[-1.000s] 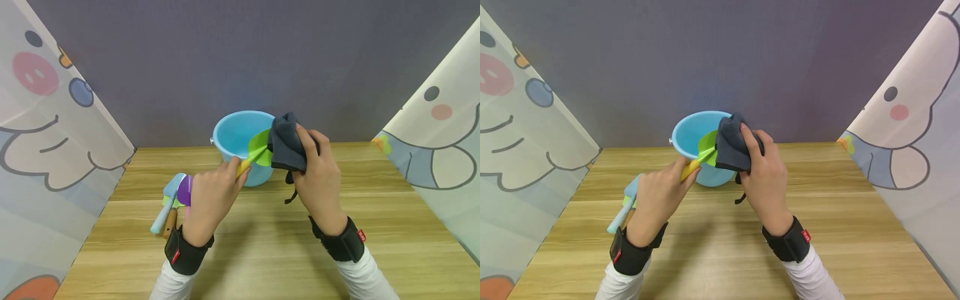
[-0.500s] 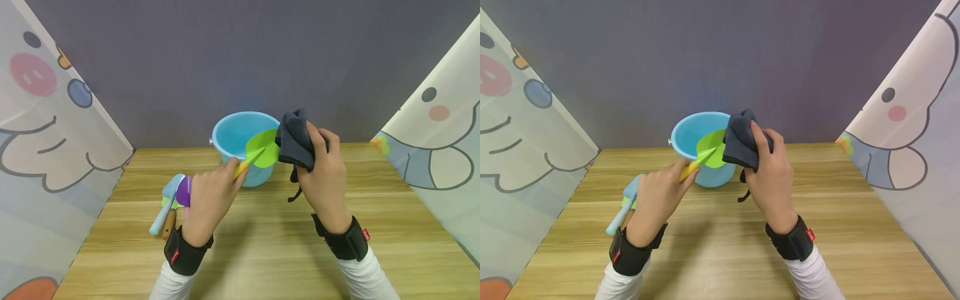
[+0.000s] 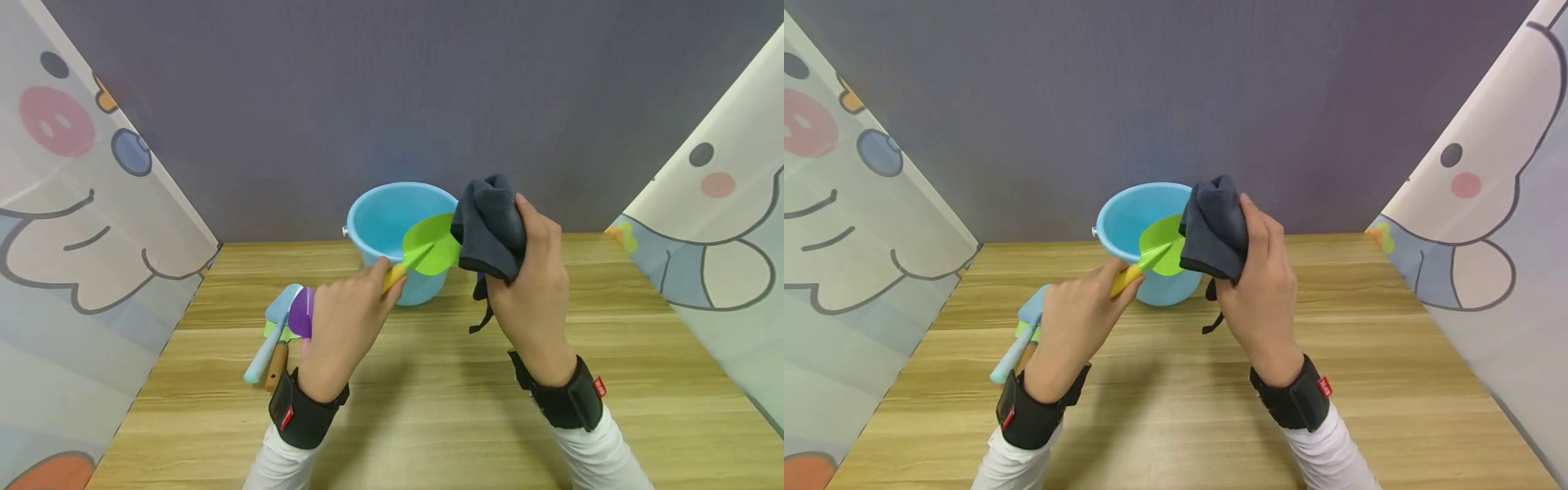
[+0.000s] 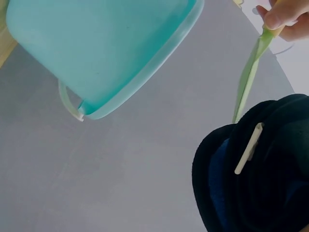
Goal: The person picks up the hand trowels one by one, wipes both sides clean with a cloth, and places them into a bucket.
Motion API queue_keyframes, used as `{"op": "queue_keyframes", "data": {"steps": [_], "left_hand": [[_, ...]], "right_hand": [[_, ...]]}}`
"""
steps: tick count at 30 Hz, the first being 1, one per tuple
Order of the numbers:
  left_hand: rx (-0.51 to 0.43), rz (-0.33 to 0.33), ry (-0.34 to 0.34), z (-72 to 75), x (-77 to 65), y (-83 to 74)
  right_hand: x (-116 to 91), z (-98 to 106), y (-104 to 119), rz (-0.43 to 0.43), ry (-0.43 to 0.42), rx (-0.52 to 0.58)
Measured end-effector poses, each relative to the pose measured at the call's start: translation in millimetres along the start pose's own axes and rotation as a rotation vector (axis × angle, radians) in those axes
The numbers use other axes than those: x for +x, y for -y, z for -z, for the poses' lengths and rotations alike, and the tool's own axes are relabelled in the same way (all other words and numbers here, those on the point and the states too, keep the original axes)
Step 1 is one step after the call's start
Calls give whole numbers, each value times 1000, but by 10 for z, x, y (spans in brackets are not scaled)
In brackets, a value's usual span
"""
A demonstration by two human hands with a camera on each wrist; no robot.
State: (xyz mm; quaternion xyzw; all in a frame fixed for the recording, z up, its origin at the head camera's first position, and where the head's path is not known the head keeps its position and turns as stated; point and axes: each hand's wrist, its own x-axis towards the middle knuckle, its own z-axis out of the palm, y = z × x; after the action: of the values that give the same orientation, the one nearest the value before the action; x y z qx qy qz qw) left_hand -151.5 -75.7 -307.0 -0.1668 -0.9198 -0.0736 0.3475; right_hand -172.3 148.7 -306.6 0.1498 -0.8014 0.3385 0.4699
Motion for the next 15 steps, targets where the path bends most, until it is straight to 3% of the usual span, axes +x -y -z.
{"op": "queue_keyframes", "data": {"steps": [15], "left_hand": [[4, -4, 2, -23, 6, 6]], "right_hand": [[-47, -23, 159, 12, 42, 124]]}}
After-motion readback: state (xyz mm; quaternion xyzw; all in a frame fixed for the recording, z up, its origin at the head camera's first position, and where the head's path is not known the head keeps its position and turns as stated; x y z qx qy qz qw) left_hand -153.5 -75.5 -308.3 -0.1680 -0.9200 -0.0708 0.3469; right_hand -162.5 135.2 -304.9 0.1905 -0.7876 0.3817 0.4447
